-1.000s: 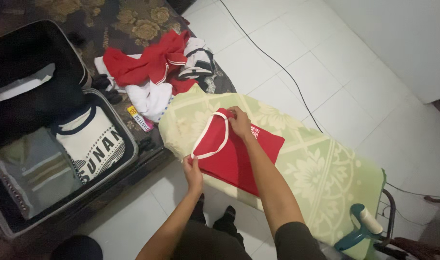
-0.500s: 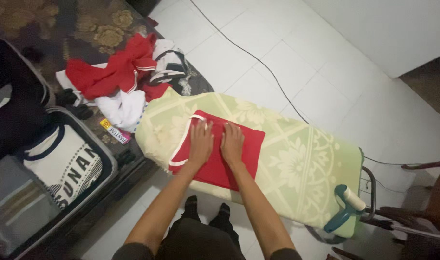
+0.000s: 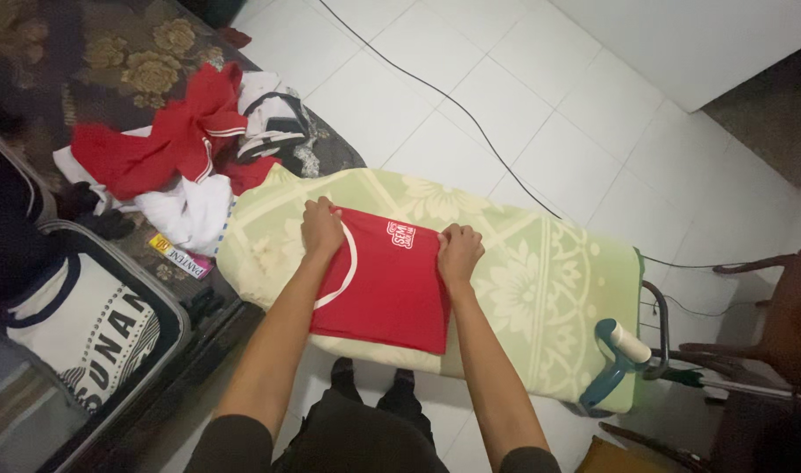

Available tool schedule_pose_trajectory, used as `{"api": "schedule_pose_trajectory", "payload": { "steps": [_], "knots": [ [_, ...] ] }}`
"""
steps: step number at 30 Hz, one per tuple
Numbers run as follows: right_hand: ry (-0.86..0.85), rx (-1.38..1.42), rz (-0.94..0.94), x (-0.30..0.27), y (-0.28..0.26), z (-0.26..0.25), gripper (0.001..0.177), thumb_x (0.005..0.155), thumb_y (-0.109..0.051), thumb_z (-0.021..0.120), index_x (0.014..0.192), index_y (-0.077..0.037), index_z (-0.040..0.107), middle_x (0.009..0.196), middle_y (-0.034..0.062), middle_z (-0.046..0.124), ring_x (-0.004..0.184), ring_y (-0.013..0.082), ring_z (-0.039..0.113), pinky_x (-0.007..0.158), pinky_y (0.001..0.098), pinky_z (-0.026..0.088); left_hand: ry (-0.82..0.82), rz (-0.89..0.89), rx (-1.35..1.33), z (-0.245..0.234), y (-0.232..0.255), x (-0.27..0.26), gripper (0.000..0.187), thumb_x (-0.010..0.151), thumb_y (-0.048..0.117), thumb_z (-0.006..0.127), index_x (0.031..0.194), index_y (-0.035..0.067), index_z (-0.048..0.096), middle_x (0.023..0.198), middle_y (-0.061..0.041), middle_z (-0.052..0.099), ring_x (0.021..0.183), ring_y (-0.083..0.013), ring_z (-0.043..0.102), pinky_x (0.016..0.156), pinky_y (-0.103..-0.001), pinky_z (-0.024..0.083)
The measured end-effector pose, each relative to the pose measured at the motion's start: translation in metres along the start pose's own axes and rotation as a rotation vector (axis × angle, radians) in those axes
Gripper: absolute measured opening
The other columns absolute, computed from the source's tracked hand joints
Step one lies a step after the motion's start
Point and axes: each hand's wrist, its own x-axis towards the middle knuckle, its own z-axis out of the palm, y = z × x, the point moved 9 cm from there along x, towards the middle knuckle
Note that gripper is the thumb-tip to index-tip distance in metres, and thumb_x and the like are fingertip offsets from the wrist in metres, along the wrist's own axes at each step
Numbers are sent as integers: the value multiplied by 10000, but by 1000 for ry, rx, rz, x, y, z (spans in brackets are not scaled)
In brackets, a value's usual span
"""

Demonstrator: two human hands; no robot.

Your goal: The person folds a red t-shirt on an ironing board and places it into an open suitcase. The person then folds a second red long-sleeved shirt on the ironing board.

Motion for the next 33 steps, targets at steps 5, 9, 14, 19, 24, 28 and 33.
{"api": "schedule_pose_trajectory", "payload": {
  "steps": [5,9,14,19,24,28,33],
  "knots": [
    [-1,42,73,4,10,1,106,910,-195,738,929,-110,679,1021,70,613,1080,326,521,944,517,390,36,-123,-45,-1,-9,3,201,994,245,635,1090,69,620,1176,-177,577,1119,-393,583,937,-546,464],
    [10,3,110,1,2,0,81,924,-163,714,983,-110,697,1109,102,613,1134,329,525,970,510,401,185,27,57,-16,8,-7,229,998,202,630,1184,69,635,1225,-162,578,1198,-382,539,1020,-553,414],
    [32,-13,-56,-21,-49,-4,388,931,-184,689,1286,-44,616,1407,194,536,1347,358,452,1131,542,336,280,330,49,-10,37,-45,445,977,215,644,1386,53,575,1466,-199,502,1396,-398,406,1177,-546,301],
    [-149,-96,-152,-54,-86,29,693,996,-411,589,1537,-35,375,1637,213,319,1524,391,251,1205,607,143,186,496,261,27,41,-84,640,978,369,620,1531,87,464,1622,-233,336,1510,-422,260,1224,-596,158],
    [-217,-157,-50,-55,-41,35,752,1002,-503,518,1589,-79,315,1661,188,228,1547,352,169,1228,618,84,146,440,238,33,23,-81,698,991,432,586,1562,63,427,1652,-174,327,1528,-408,262,1243,-593,154],
    [-257,-120,-38,-52,-5,29,719,1033,-451,485,1616,-78,291,1686,155,234,1573,337,173,1218,637,100,154,465,236,30,24,-83,699,1001,419,581,1555,23,420,1643,-190,345,1514,-415,268,1240,-595,155],
    [-201,-151,-41,-63,-7,10,718,1031,-424,503,1606,-63,271,1698,193,205,1572,364,167,1228,624,106,95,464,200,16,24,-108,631,1020,363,552,1514,-11,433,1607,-248,348,1534,-415,264,1254,-599,147]
  ]
}}
